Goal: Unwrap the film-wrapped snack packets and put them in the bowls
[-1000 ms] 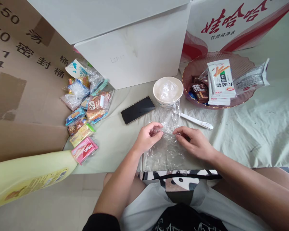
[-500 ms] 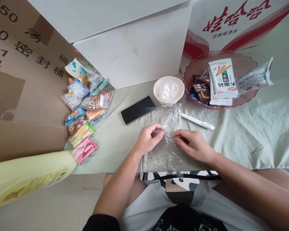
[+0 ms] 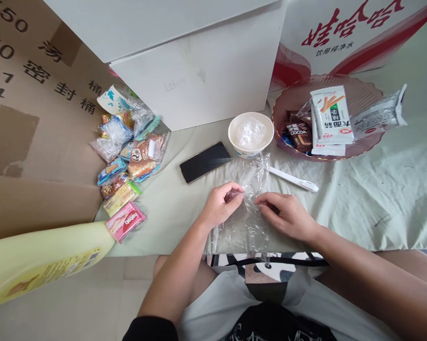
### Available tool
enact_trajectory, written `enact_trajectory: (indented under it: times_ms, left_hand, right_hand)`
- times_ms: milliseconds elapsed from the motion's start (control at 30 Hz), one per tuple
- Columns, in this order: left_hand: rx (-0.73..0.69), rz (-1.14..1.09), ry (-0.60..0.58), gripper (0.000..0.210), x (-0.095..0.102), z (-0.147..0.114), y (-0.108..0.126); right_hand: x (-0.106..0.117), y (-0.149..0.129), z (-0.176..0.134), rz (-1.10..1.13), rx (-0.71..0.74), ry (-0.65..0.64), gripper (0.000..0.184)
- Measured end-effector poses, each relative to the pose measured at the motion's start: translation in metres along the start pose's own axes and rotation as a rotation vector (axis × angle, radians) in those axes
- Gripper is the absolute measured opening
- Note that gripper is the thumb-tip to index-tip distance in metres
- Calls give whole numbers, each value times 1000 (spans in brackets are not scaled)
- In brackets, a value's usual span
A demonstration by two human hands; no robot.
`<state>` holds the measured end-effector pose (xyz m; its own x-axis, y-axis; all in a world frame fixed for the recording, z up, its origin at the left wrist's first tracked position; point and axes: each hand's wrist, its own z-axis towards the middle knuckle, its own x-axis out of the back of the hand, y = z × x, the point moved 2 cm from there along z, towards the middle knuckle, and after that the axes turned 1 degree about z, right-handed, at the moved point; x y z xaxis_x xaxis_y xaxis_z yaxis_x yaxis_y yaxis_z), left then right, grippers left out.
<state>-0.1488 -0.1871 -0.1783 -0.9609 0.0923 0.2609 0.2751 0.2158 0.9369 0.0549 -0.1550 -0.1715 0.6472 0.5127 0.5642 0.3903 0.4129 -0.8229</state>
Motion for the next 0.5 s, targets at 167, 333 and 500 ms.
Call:
enact_trajectory:
  times_ms: [167,333,500]
  left_hand:
    - [3,0,-10,23,0,0,0]
    - [1,2,-15,22,-1,0,0]
    - [-6,16,-17,22,0,0,-2]
  right_hand:
    - [0,0,0,-2,9,-3,22]
    - [0,0,-1,6,24,-10,21]
    - [-1,-1,-1,-4,39,-12,22]
